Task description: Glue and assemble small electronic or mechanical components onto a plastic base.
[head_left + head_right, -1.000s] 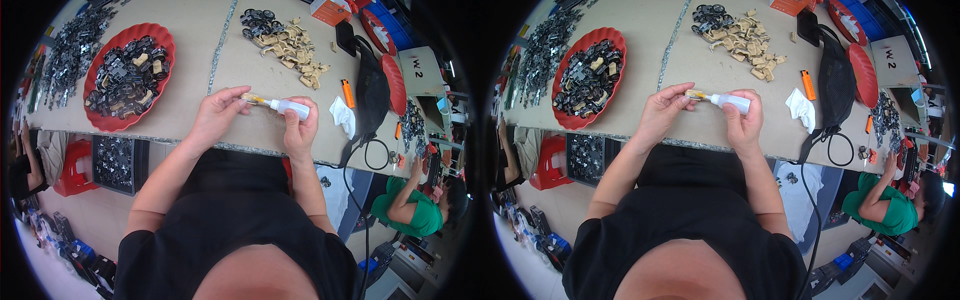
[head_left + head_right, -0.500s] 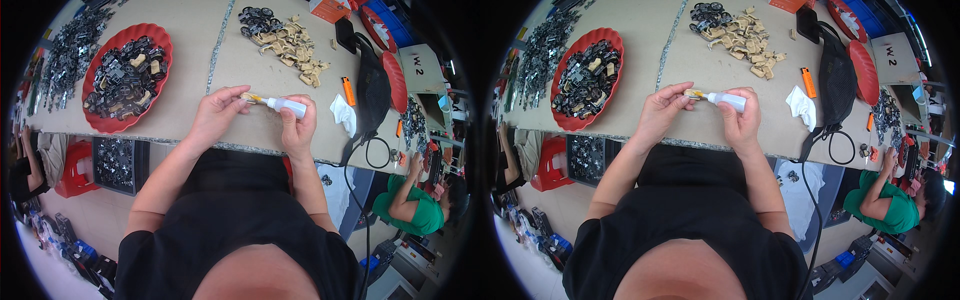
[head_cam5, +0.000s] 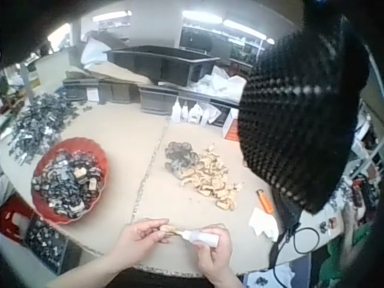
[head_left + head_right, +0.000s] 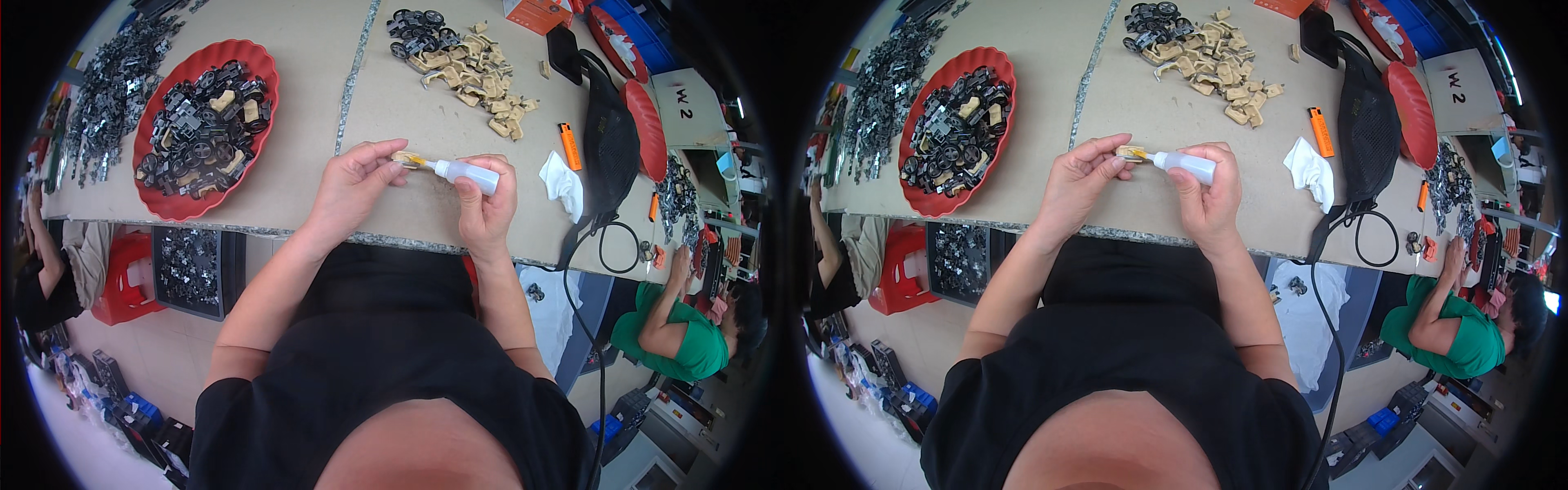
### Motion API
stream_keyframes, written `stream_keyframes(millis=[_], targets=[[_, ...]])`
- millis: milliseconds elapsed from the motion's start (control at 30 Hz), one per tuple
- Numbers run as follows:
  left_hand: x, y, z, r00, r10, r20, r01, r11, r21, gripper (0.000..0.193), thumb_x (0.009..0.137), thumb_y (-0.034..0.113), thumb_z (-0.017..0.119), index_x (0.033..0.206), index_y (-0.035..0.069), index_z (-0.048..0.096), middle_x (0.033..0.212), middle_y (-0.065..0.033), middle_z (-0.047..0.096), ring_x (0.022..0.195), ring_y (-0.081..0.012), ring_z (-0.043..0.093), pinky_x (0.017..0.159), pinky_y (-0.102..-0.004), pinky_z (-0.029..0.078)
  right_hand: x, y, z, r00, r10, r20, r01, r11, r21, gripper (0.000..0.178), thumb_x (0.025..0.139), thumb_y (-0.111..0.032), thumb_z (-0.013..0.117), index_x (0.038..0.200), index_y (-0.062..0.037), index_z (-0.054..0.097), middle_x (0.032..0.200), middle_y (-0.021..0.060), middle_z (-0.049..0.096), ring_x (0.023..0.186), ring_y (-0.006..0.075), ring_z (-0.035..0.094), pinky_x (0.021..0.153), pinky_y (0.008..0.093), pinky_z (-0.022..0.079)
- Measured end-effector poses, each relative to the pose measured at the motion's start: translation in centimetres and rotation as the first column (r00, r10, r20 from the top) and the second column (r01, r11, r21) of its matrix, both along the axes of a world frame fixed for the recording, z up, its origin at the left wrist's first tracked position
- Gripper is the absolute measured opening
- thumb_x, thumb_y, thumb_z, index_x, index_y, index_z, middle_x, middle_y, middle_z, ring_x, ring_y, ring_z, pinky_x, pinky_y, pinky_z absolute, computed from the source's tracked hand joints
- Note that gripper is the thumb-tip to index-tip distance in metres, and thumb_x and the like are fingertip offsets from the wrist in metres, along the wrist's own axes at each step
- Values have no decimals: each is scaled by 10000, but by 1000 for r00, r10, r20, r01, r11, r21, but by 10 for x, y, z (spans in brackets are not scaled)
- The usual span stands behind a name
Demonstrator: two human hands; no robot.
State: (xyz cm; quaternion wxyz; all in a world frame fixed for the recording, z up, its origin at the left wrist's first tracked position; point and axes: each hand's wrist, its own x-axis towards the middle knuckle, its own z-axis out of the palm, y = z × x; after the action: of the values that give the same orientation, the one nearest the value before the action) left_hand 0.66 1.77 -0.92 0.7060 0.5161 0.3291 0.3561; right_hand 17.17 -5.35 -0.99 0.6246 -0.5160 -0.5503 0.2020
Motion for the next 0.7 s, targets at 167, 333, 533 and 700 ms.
stream_keyframes(millis=[167,333,533,700], targets=[[-1,0,0,1000,2,4,-2,1000,-4,293,874,27,525,1163,-19,531,897,-69,627,794,-86,569,768,-220,464,-1,-2,1,1000,1,15,-1,1000,-12,240,832,-133,617,963,10,475,889,105,513,757,150,504,673,241,419],[0,0,0,1000,-6,1,6,1000,2,292,874,30,528,1163,-16,533,890,-64,627,791,-85,569,768,-221,463,0,-1,1,998,-16,63,16,1000,3,246,827,-136,623,960,10,476,875,112,520,754,164,507,673,250,421],[-1,0,0,1000,-14,-2,14,1000,-4,290,875,29,526,1163,-9,536,883,-60,625,790,-89,572,767,-222,463,-1,0,1,998,-29,57,28,999,24,255,829,-145,624,965,9,474,873,114,522,757,167,508,672,253,420],[-1,0,0,1000,-12,-12,12,1000,2,289,875,26,524,1162,-11,536,880,-58,623,795,-90,574,770,-224,464,0,0,2,996,-41,82,39,999,24,256,827,-147,626,963,6,472,875,115,527,760,173,511,673,260,423]])
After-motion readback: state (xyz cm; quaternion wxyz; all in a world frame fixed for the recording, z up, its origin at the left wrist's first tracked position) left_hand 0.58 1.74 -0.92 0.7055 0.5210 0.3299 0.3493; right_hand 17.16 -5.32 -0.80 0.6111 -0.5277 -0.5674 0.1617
